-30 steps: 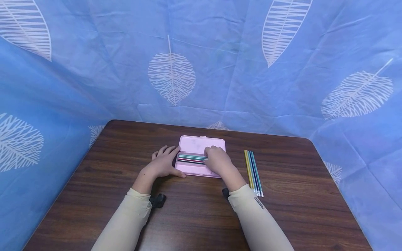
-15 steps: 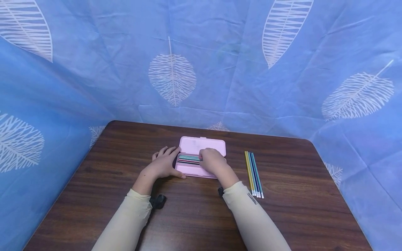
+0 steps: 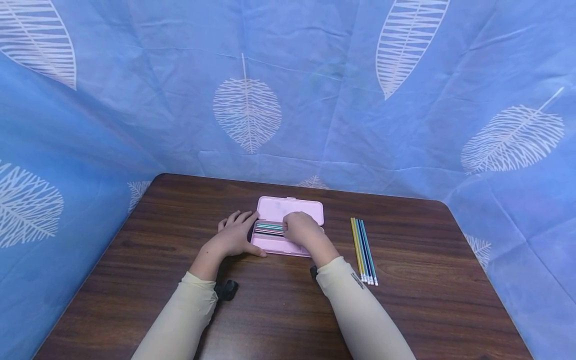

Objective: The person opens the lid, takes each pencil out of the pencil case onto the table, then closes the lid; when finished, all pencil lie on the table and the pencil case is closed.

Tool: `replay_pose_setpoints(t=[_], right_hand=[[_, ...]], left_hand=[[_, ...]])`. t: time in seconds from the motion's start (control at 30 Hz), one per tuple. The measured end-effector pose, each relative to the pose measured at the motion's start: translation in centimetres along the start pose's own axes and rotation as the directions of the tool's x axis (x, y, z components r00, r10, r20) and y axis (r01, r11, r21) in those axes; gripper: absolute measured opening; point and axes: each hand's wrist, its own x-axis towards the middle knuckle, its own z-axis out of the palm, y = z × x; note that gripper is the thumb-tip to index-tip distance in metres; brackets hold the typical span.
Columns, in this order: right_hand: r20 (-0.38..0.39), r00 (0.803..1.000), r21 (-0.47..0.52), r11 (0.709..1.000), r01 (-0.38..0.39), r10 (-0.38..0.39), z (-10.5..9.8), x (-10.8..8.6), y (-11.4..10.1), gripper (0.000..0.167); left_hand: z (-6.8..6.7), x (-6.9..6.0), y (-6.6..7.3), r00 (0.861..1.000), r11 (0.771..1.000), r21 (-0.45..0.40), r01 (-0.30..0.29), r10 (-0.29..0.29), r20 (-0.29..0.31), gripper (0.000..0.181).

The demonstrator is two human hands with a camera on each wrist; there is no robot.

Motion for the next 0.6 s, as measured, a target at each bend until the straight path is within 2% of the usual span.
replay_pose_setpoints(t=[0.33,0.6], right_hand=[[0.022,0.999,-0.044,0.999,0.030,-0.029,-0.07,0.88,-0.02,0.019],[0.015,0.998,-0.083,0.994,0.069,-0.068,-0.05,0.66,-0.38,0.022]], left_hand=[[0.09,0.16,-0.09,1.000,1.000,0.010,0.004,-0.004,0.005,0.121],[0.01,0.07,-0.07,1.000,1.000,0.018,0.002,-0.002,0.014,0.122]])
